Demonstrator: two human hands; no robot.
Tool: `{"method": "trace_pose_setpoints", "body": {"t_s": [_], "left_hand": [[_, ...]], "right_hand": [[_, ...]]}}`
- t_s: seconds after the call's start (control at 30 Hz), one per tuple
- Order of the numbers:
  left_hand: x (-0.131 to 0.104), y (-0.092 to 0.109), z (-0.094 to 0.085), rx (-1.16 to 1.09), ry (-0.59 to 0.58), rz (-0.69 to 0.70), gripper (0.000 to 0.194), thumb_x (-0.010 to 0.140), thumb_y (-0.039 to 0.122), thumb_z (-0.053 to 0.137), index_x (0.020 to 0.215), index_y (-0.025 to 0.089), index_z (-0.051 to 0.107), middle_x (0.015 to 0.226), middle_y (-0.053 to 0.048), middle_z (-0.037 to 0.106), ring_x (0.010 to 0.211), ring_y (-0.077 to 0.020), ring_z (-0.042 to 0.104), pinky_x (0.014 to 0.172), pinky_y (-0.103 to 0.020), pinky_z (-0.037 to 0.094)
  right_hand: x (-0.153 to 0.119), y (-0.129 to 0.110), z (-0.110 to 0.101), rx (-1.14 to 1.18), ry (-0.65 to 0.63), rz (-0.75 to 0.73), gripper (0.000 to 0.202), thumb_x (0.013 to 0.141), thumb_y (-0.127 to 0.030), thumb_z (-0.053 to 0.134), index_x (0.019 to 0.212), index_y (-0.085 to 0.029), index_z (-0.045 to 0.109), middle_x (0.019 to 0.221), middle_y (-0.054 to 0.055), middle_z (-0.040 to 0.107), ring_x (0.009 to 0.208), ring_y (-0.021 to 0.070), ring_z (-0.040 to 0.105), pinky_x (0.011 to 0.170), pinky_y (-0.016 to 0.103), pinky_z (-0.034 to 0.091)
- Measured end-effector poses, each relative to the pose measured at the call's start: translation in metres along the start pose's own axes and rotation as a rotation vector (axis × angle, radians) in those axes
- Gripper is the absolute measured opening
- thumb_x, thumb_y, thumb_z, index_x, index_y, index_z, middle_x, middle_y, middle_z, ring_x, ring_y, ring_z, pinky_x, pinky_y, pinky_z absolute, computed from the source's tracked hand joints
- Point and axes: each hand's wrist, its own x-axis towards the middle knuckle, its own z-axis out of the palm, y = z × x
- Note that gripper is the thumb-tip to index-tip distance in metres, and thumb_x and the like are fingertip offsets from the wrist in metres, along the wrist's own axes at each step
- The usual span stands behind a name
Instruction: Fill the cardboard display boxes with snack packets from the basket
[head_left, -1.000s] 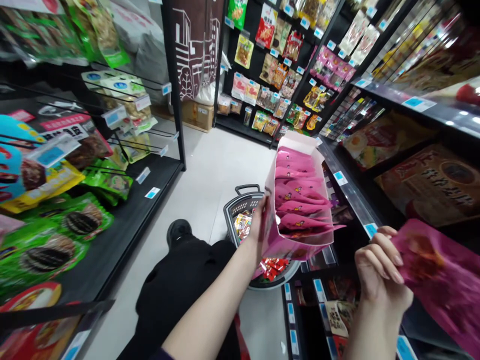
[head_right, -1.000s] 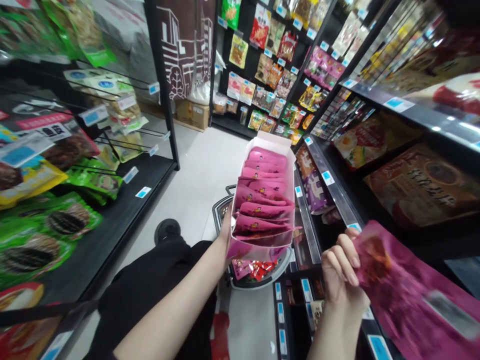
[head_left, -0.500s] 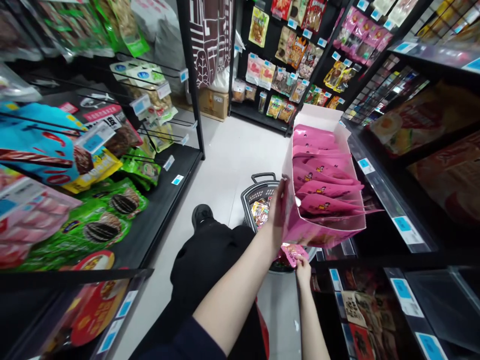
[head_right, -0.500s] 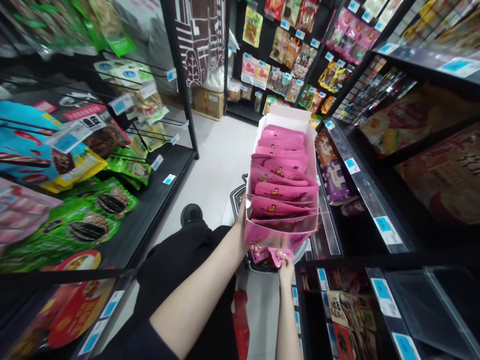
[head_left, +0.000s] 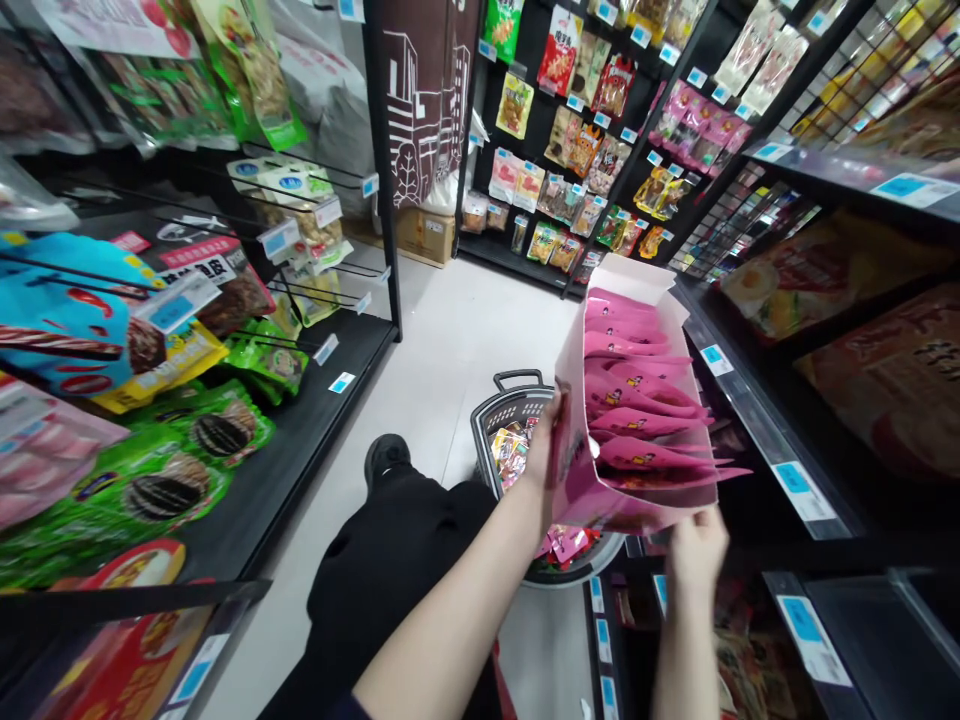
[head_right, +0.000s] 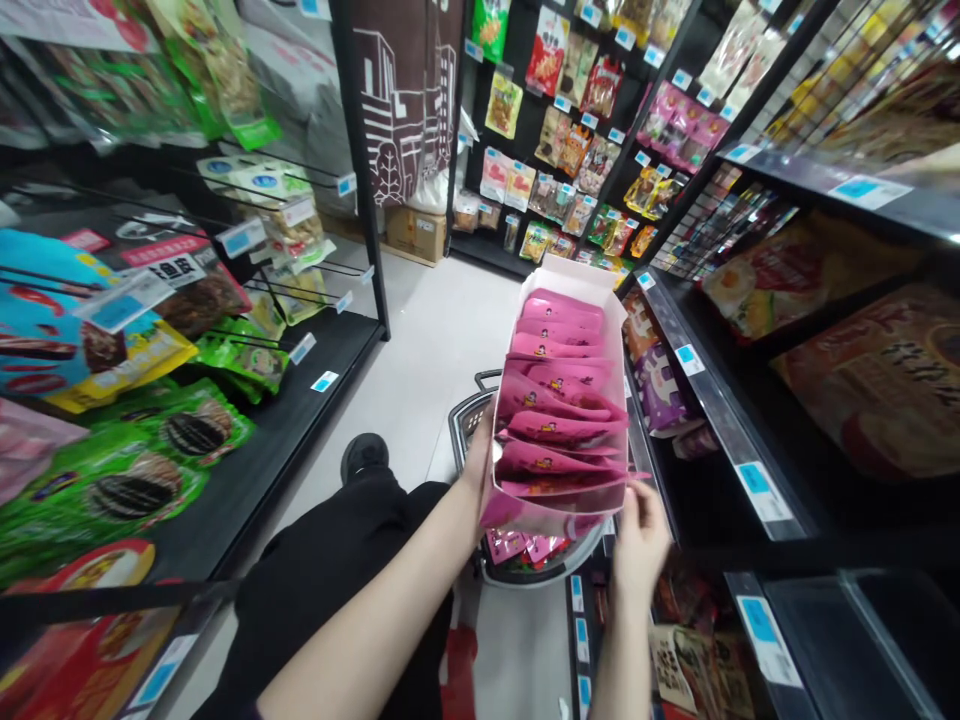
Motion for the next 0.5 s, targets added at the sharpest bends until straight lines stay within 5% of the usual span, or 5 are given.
{"method": "trace_pose_setpoints", "body": {"t_s": [0.1, 0.23, 0.37, 0.5], "left_hand": [[0.004, -0.003, -0.007, -0.024, -0.066, -0.032, 0.057, 0.082, 0.058, 0.052, 0.118, 0.015, 0.063, 0.104, -0.013, 0.072, 0.104, -0.0316, 0.065, 0.100, -0.048, 0.045], [0.007, -0.007, -0.010, -0.029, -0.104, -0.026, 0.054, 0.082, 0.055, 0.053, 0.116, 0.015, 0.064, 0.102, -0.012, 0.073, 0.103, -0.0307, 0.066, 0.100, -0.047, 0.045], [0.008, -0.008, -0.011, -0.017, -0.130, -0.005, 0.049, 0.084, 0.049, 0.052, 0.115, 0.014, 0.065, 0.101, -0.011, 0.073, 0.101, -0.0296, 0.067, 0.097, -0.045, 0.047], [0.010, -0.008, -0.015, -0.018, -0.117, -0.028, 0.048, 0.083, 0.051, 0.054, 0.111, 0.014, 0.067, 0.097, -0.011, 0.074, 0.099, -0.0293, 0.068, 0.096, -0.042, 0.048]], "right_hand": [[-0.004, -0.085, -0.050, 0.436, 0.221, -0.555, 0.021, 0.082, -0.030, 0.064, 0.099, -0.017, 0.066, 0.093, 0.005, 0.066, 0.083, 0.0187, 0.062, 0.078, 0.035, 0.047], [-0.009, -0.155, -0.090, 0.060, -0.055, -0.994, 0.021, 0.076, -0.016, 0.072, 0.096, -0.024, 0.069, 0.090, 0.003, 0.067, 0.087, 0.0195, 0.056, 0.081, 0.037, 0.042], [-0.011, -0.169, -0.098, -0.170, -0.190, -1.146, 0.013, 0.079, -0.012, 0.069, 0.086, -0.023, 0.069, 0.081, 0.001, 0.064, 0.078, 0.0169, 0.050, 0.074, 0.035, 0.039], [-0.014, -0.173, -0.102, 0.235, -0.028, -0.940, 0.020, 0.079, -0.008, 0.066, 0.090, -0.024, 0.067, 0.082, 0.000, 0.061, 0.081, 0.0185, 0.056, 0.075, 0.038, 0.042]]}}
